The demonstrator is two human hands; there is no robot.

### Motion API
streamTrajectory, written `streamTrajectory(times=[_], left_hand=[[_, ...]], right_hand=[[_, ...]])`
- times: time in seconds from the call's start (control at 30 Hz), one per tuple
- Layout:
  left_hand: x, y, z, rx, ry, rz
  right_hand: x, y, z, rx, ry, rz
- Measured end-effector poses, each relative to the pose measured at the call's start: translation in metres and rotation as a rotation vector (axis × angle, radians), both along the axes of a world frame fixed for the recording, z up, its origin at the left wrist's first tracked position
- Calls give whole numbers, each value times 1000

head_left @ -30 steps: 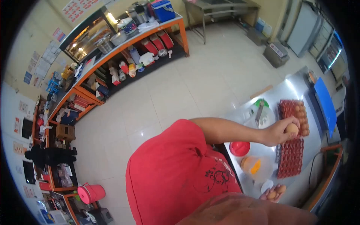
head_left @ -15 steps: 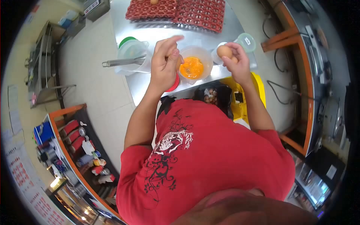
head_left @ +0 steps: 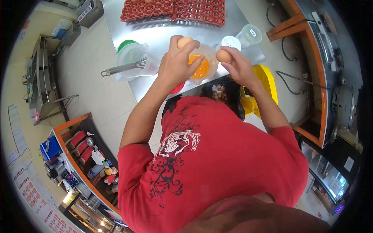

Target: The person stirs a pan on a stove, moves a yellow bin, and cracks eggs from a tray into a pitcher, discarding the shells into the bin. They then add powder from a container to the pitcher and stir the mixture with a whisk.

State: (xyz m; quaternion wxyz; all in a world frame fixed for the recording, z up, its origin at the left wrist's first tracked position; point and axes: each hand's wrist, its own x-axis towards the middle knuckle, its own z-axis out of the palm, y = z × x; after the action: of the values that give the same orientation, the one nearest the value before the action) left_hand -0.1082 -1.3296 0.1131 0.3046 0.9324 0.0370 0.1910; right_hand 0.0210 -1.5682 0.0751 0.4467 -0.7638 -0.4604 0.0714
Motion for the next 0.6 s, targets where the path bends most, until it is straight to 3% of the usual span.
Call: streamTrajectory(times=[0.1, 0.2, 0.3, 0.4, 0.5, 0.6], left_hand=[[1, -3, 2, 63, 88, 1], [3, -8, 8, 137, 198, -16], [6, -13, 9, 174, 262, -49], [12, -17, 6, 240, 316, -95], [14, -17, 6, 267, 230, -132], [14, -8, 5, 240, 156, -121]], right_hand=[[-4, 1, 2, -188, 80, 0], [0, 0, -6, 14, -62, 1], [-1, 2, 1, -181, 53, 8], [0, 6, 16, -185, 68, 5], [3, 18, 23, -61, 305, 102], [3, 28, 40, -147, 496, 153]])
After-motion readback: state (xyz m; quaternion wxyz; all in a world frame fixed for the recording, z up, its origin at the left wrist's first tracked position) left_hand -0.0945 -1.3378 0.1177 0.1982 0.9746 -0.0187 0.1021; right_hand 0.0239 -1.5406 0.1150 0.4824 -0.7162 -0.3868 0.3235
